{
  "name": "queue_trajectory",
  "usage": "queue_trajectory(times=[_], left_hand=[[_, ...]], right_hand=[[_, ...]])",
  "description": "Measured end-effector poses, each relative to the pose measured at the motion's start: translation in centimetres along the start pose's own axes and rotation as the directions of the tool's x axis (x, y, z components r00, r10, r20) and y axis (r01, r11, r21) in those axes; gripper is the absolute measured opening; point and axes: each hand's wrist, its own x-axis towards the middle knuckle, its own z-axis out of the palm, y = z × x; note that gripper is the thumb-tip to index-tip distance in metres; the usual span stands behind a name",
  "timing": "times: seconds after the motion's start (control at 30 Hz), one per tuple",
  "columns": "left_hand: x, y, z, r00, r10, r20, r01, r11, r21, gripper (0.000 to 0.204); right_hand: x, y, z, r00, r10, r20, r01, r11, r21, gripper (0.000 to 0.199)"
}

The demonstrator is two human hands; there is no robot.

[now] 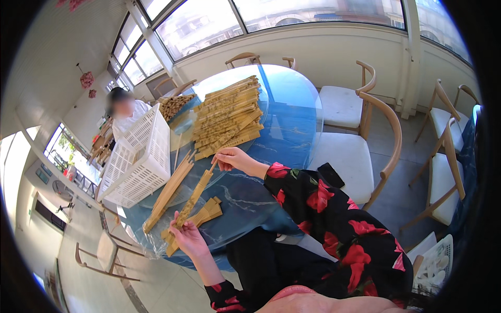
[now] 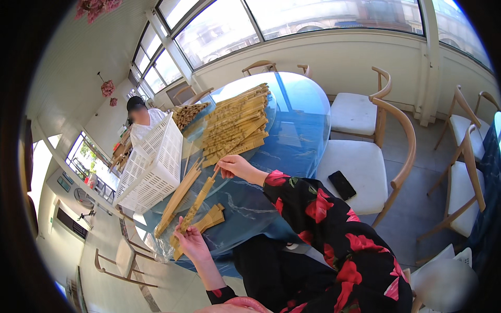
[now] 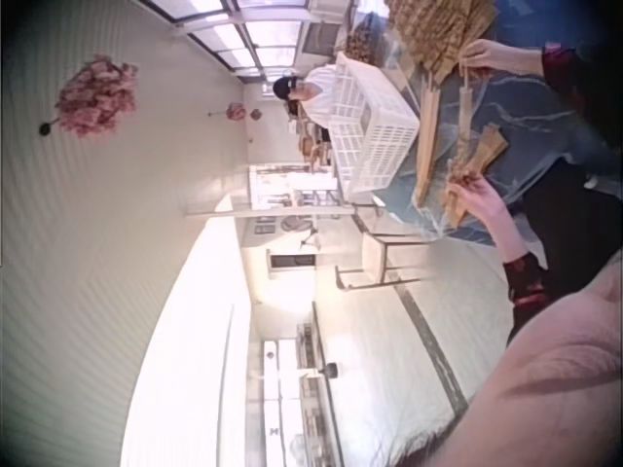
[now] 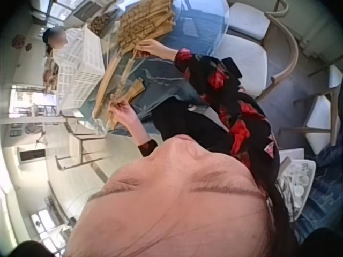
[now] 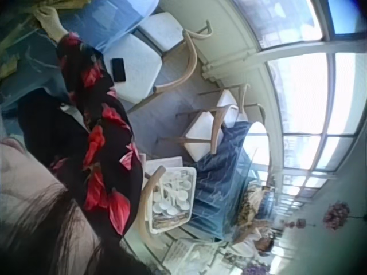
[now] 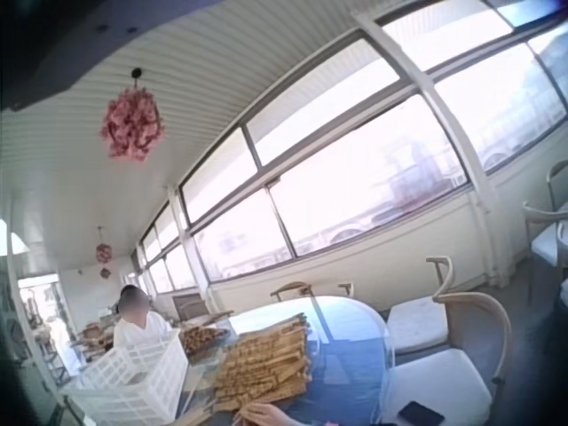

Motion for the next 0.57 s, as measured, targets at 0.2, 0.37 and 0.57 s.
queue_trajectory(times=[0.2, 0.37, 0.57], left_hand=[[-0.3, 0.1, 0.2, 1.000, 0.010, 0.000, -0.010, 1.000, -0.030, 0.025], [-0.1, 0.1, -0.5, 1.000, -0.023, -0.003, 0.023, 0.993, -0.115, 0.020], [2.4, 0.8, -2.5, 0.978, -0.194, 0.077, 0.208, 0.932, -0.298, 0.016]], right_hand=[[-1.9, -1.5, 4.0, 0.991, 0.075, 0.110, -0.047, 0.969, -0.241, 0.029], [-1.6, -1.4, 4.8, 0.928, 0.251, 0.276, -0.253, 0.967, -0.028, 0.035], [0.9, -1.7, 4.3, 0.696, 0.222, 0.682, -0.586, 0.725, 0.362, 0.051]])
